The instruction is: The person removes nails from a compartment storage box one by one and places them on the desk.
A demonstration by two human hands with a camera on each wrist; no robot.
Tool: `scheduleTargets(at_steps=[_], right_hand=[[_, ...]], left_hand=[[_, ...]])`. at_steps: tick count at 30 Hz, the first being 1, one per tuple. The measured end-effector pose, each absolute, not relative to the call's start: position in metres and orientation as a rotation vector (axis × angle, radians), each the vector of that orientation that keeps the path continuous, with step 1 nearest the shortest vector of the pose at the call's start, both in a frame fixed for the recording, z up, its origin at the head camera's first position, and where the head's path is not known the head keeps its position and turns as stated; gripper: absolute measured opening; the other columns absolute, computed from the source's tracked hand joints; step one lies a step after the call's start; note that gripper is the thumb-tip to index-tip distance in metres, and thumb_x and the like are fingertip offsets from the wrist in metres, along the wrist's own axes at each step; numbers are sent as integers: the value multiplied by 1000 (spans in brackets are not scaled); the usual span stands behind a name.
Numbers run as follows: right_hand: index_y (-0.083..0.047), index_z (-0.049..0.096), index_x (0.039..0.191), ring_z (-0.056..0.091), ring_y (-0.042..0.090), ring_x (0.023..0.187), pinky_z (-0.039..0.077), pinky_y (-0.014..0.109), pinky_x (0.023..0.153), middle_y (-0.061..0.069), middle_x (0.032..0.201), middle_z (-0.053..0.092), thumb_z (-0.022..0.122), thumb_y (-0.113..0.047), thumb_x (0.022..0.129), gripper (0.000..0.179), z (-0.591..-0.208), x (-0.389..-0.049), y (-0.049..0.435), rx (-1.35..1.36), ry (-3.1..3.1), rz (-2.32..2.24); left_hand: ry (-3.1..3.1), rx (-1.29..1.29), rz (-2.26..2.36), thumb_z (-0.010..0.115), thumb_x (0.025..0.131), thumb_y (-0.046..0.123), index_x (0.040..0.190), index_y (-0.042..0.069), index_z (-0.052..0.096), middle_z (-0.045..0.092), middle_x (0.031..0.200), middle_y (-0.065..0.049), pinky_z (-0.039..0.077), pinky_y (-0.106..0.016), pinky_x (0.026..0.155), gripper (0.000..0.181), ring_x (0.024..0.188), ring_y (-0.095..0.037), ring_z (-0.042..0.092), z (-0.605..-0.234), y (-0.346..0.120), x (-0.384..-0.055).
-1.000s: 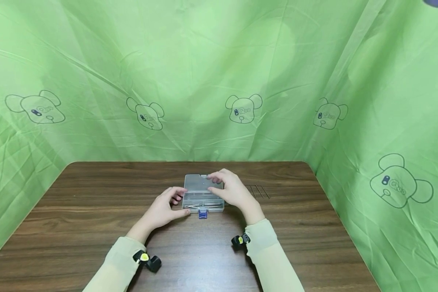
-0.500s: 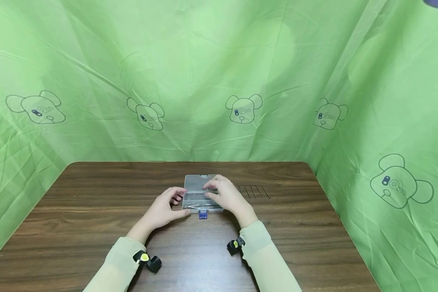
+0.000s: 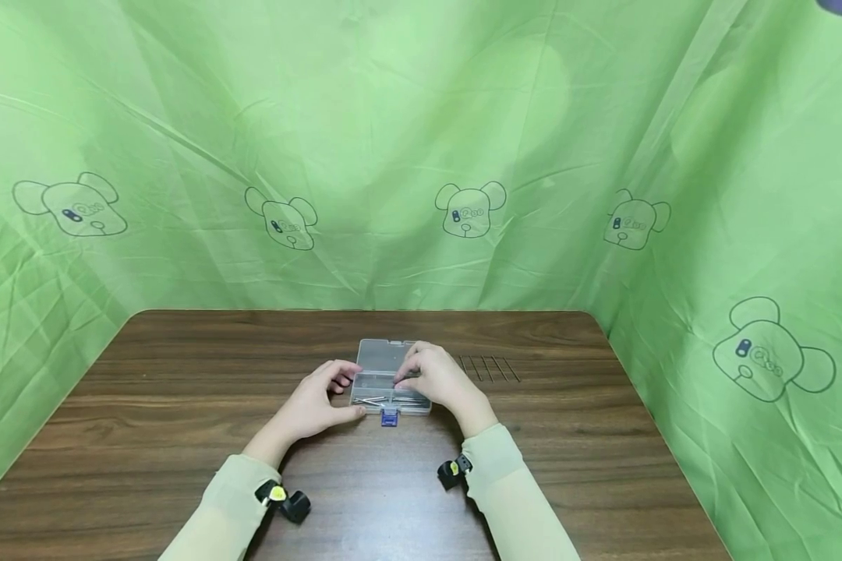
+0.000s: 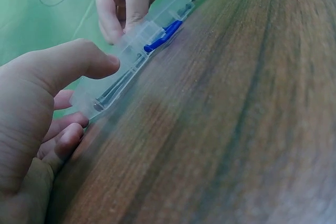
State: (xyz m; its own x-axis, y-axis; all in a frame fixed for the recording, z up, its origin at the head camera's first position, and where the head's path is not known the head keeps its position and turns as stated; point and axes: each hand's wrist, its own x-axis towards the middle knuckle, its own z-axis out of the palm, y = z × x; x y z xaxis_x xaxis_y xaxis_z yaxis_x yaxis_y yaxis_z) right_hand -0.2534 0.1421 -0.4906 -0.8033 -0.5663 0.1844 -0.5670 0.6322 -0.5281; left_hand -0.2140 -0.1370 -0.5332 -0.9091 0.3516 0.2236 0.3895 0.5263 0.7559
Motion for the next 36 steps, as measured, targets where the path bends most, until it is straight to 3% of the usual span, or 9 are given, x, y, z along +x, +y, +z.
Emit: scheduleTargets(at_steps=[10,36], right_hand=[[-17,89,94,65,16,95,57,35,87,-3,101,67,93,-17,87,8,-491,-252,141,1021,-2837,814],[-16,87,94,62,18,101,54,38,96,-4,103,64,88,-22,93,6,-495,-254,143,1142,-2804,687]], left_hand=[[-2700,-679,-1354,100,75,27,133,14,69,66,114,2,56,-34,92,68,104,-14,62,-534,-138,-215],[-2726,-647,-1364,100,76,28,134,14,69,64,112,3,55,-35,92,67,103,-15,61,-533,-137,-214]])
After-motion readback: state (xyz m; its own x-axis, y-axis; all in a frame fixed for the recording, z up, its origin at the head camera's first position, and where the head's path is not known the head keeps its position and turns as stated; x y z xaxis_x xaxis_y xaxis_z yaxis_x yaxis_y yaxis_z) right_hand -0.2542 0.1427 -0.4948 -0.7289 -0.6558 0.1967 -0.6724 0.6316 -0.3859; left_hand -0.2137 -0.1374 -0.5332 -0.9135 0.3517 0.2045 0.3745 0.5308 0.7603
